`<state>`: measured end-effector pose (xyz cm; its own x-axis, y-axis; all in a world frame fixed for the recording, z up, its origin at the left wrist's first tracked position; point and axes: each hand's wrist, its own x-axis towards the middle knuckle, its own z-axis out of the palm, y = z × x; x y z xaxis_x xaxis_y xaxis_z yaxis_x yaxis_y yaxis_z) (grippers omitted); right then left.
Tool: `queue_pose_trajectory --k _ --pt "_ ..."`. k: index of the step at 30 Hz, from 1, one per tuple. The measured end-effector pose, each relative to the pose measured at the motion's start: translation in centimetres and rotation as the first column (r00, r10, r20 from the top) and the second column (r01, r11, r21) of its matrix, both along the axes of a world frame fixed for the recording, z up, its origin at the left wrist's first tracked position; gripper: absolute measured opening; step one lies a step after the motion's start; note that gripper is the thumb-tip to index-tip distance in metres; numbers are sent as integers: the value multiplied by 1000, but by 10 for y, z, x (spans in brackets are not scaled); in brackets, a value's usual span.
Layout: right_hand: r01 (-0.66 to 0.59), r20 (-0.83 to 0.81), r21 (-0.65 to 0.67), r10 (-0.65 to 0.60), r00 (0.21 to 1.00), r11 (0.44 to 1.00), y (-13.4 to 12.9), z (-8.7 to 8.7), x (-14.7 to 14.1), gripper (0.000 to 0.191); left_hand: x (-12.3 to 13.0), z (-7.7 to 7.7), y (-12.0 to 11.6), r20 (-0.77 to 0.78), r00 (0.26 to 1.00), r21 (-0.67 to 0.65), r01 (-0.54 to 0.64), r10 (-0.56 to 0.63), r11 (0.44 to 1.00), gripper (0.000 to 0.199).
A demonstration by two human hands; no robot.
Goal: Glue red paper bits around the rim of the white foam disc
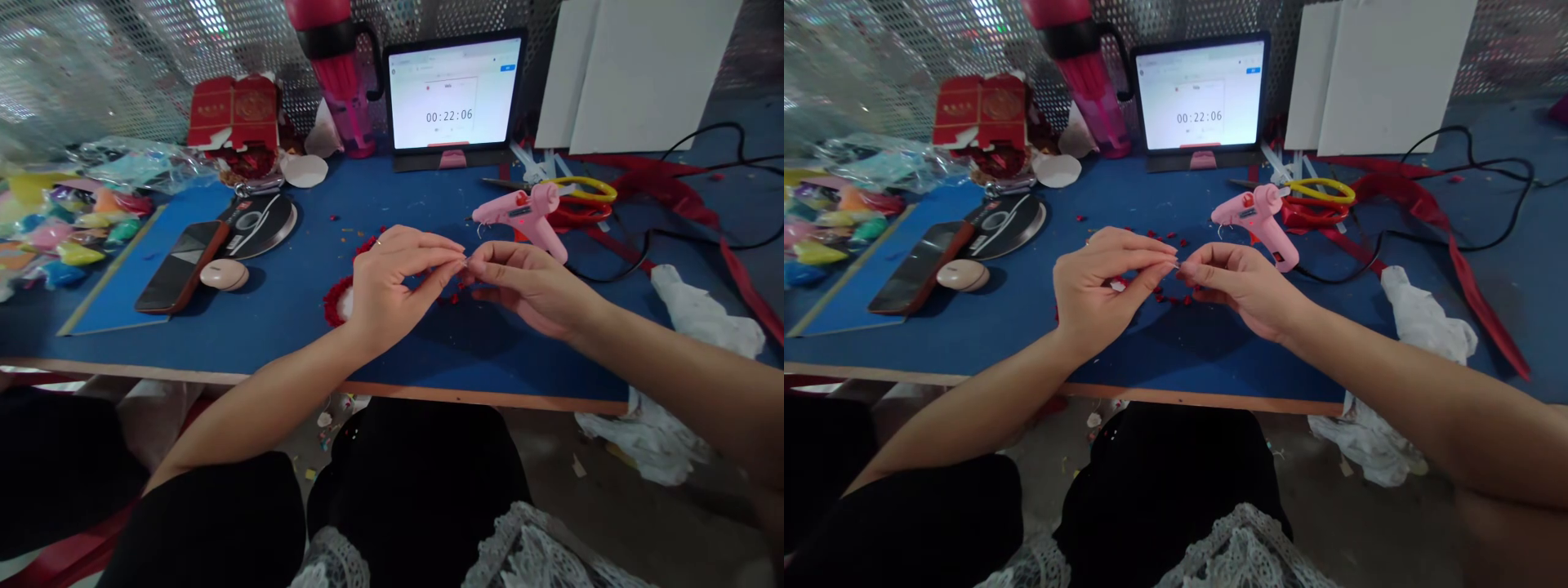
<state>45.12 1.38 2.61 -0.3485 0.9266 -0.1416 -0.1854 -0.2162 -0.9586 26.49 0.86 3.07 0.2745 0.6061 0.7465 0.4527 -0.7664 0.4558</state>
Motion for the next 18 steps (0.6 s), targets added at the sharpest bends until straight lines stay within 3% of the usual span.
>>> queue_pose_trajectory --k 5,8,12,18 --pt "-21 20 -17 21 1000 1000 0 -1 0 28 1 -1 3 135 982 -173 158 -135 972 9" --pt "-49 31 -8 49 998 999 -1 -3 0 28 2 -3 6 289 934 -353 309 -210 883 8" --pt "-64 48 -4 65 997 998 -2 -3 -1 26 3 -6 9 416 894 -526 384 -163 759 4" --pt "-95 54 -28 96 994 995 -3 -1 -1 23 5 -7 11 577 806 -607 530 -130 592 27"
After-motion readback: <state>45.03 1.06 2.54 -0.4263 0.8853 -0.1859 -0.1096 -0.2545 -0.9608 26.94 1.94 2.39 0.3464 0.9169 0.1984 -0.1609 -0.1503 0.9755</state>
